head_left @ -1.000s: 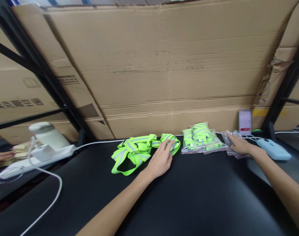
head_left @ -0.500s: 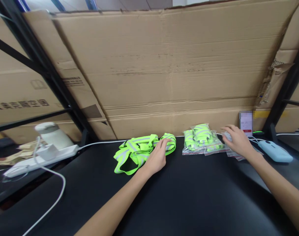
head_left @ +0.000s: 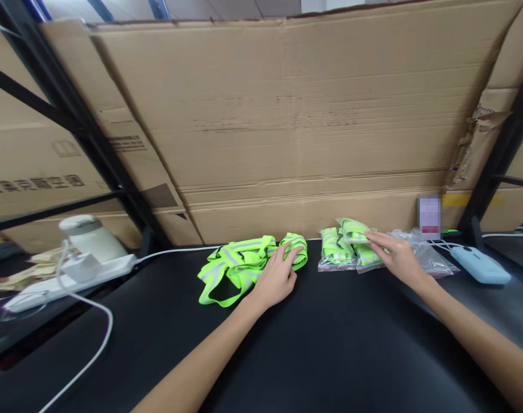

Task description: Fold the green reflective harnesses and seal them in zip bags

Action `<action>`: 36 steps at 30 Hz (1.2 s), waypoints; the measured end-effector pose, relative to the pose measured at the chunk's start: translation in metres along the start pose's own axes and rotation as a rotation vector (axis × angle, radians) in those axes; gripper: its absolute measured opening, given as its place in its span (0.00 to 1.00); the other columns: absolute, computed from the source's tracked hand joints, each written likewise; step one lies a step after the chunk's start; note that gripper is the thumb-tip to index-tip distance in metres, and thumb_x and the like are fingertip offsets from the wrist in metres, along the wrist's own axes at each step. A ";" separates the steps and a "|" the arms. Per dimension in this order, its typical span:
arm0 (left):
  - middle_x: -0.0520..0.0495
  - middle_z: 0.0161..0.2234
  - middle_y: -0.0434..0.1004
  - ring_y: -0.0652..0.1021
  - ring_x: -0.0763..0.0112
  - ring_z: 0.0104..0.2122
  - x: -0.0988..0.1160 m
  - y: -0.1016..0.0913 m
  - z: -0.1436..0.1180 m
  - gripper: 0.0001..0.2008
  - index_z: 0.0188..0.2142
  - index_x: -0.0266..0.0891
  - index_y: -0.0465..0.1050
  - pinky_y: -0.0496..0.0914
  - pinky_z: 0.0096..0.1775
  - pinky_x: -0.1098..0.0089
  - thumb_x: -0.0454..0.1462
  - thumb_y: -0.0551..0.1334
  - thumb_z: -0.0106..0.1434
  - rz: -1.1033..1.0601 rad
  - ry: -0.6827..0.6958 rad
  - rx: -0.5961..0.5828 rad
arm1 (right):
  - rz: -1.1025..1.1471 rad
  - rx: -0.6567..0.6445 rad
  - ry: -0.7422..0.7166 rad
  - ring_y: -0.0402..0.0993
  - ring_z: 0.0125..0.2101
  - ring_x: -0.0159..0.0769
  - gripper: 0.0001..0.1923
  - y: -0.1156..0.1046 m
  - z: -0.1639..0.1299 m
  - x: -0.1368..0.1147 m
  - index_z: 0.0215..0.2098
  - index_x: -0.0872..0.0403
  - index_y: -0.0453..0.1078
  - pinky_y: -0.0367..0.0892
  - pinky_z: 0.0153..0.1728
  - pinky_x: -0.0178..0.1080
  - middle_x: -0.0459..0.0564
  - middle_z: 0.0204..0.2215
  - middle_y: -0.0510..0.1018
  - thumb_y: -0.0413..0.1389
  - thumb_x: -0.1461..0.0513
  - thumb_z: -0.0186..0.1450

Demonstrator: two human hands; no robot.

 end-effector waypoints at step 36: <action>0.50 0.37 0.71 0.69 0.71 0.26 0.012 -0.026 -0.001 0.12 0.47 0.42 0.68 0.66 0.33 0.68 0.45 0.58 0.69 -0.302 -0.243 0.227 | 0.541 -0.271 0.488 0.75 0.23 0.33 0.17 0.065 -0.030 0.007 0.30 0.57 0.80 0.76 0.27 0.38 0.48 0.22 0.79 0.70 0.50 0.56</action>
Point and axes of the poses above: each hand's wrist, its own z-axis towards the middle knuckle, its own y-axis out of the palm, x = y × z, the point moved 9 cm from there along z, towards the middle knuckle
